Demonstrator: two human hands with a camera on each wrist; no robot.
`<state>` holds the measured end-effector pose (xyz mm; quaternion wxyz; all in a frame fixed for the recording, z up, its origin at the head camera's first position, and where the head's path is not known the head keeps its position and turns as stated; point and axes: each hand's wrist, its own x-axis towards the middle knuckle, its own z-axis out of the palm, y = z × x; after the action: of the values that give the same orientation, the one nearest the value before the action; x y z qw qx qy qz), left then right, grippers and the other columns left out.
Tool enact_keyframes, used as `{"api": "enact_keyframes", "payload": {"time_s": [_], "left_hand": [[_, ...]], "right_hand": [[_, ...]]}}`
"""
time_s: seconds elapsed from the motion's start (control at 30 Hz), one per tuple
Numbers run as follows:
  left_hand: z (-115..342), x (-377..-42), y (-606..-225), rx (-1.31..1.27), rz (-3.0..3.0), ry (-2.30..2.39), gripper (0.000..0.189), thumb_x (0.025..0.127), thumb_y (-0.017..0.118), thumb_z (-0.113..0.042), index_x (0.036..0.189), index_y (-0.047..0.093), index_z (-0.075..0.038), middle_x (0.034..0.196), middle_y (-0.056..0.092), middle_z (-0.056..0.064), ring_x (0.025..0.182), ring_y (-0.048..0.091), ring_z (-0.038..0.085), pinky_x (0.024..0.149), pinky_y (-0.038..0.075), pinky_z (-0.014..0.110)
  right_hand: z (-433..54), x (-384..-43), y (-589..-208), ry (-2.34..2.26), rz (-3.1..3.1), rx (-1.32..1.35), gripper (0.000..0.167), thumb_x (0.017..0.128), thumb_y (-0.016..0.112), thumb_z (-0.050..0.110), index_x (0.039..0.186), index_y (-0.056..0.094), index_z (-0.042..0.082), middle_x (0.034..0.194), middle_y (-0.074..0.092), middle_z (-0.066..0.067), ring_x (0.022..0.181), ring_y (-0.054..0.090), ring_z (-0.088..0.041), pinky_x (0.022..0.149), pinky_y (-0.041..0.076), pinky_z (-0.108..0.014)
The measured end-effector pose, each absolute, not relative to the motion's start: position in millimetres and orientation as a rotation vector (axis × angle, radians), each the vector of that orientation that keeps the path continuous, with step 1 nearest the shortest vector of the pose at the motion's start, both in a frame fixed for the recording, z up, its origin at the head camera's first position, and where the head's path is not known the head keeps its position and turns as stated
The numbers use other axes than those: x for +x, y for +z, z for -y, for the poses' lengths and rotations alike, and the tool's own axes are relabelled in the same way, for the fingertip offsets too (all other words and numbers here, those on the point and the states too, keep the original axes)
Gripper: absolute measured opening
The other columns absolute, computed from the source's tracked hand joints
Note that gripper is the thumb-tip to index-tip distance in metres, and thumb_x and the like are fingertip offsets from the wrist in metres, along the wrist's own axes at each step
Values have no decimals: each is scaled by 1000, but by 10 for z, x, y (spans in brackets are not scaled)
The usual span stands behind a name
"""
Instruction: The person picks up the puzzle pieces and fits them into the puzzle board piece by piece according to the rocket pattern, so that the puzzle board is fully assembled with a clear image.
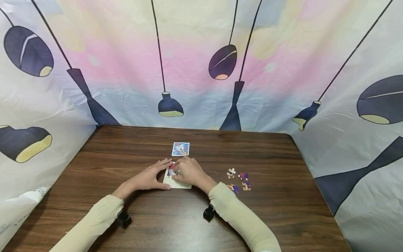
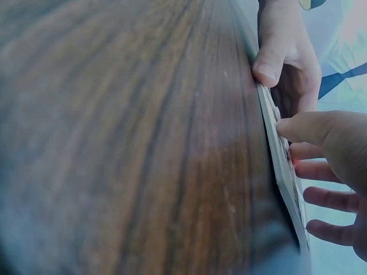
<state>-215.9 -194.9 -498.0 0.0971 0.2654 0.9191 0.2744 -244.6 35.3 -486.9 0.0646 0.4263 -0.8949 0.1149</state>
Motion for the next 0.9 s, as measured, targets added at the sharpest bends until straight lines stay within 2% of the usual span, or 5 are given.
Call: {"api": "enact_keyframes", "payload": {"time_s": [0.4,0.7,0.9], "left_hand": [[1945,-2161,-4973,794,-2714,827,104,81,79,-62,160,36,-10,168,26,9,156,17,36,119,26,64],[1939,-2157,-4969,796,-2711,835,104,81,80,-62,159,37,-9,168,27,10,156,18,36,119,27,63],[1941,-2154,-4973,800,-2709,843,102,81,79,-61,159,37,-9,168,27,9,156,17,37,119,26,64]], "right_hand": [[-329,-2430,-4856,331,2702,1281,25,92,76,38,106,82,18,118,74,2,113,66,-20,96,54,-37],[-319,-2420,-4856,354,2725,1245,18,91,77,36,99,83,20,116,74,2,110,66,-19,91,56,-37],[-339,-2419,-4832,368,2733,1273,21,94,74,36,104,83,19,120,74,1,114,65,-21,95,55,-39]]}}
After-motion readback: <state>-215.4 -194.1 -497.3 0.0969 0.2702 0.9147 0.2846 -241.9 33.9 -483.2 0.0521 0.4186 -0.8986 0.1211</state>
